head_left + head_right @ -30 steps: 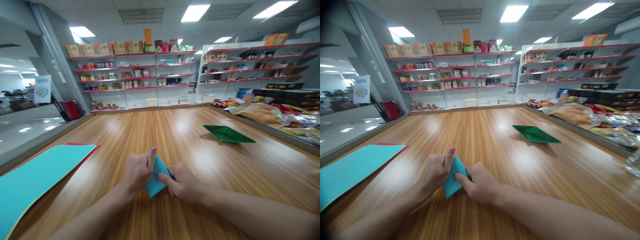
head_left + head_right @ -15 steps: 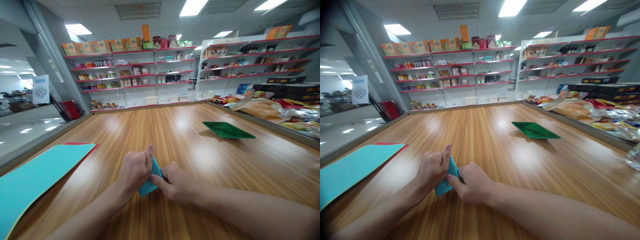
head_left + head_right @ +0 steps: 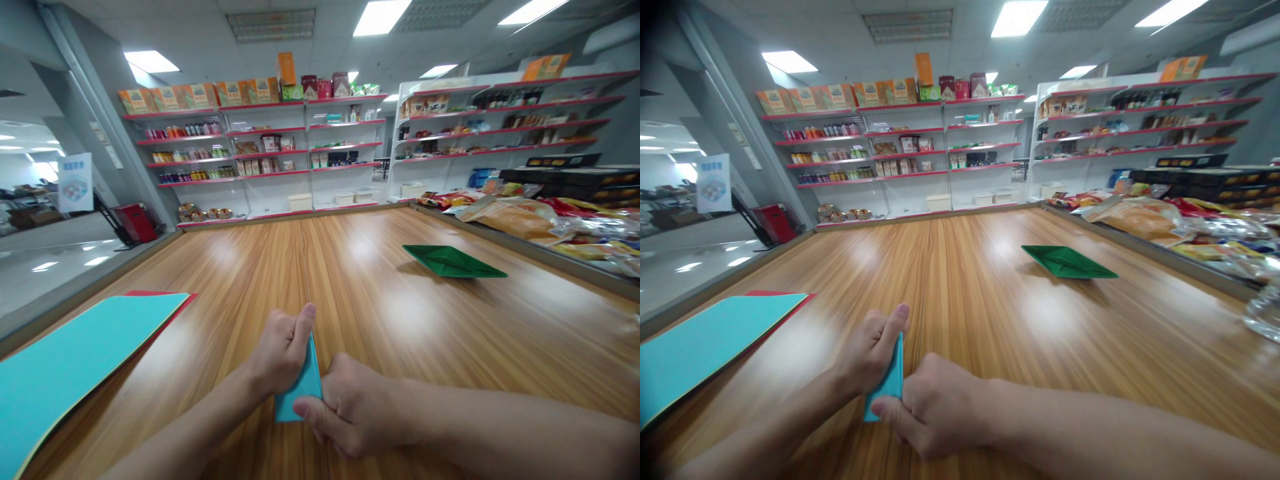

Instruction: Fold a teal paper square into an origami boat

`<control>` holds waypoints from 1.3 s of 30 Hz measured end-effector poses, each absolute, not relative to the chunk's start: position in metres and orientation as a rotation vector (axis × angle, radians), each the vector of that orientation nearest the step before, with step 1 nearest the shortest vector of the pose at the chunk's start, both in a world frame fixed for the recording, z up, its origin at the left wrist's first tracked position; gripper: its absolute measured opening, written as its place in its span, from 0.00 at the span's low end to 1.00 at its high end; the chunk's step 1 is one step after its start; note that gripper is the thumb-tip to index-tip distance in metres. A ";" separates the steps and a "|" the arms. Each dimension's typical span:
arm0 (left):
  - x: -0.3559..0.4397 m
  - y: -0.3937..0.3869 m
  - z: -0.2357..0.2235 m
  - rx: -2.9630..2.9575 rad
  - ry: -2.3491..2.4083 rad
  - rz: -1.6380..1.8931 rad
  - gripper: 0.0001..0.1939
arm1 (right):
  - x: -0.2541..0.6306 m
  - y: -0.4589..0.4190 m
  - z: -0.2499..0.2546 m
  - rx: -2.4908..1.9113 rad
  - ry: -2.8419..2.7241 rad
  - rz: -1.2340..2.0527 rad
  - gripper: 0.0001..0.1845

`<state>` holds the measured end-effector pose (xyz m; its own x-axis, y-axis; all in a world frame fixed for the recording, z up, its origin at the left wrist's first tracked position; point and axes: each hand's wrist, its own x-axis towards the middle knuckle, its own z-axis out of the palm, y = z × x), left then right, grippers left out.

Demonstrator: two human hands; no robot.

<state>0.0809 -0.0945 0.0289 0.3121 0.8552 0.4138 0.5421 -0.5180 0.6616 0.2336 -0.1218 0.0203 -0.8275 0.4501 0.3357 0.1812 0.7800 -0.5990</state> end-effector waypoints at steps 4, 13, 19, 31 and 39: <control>0.078 -0.088 0.027 2.042 1.254 1.249 0.29 | 0.235 -0.118 0.019 -0.562 -2.442 0.781 0.28; 0.081 -0.093 0.031 2.405 1.534 1.212 0.28 | 0.238 -0.116 0.024 -0.966 -2.573 0.735 0.25; 0.093 -0.112 0.029 2.307 1.386 1.132 0.30 | 0.237 -0.130 0.030 -0.838 -2.628 1.069 0.26; 0.087 -0.101 0.032 2.132 1.517 1.268 0.28 | 0.241 -0.125 0.019 -0.944 -2.395 1.092 0.29; 0.097 -0.112 0.029 2.150 1.219 1.187 0.27 | 0.243 -0.134 0.026 -0.532 -2.581 1.040 0.25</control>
<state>0.0969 -0.1116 0.0290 0.2607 0.8382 0.4791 0.5013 -0.5416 0.6748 0.2429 -0.1339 0.0255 -0.8839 0.4456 0.1423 0.2223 0.6678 -0.7104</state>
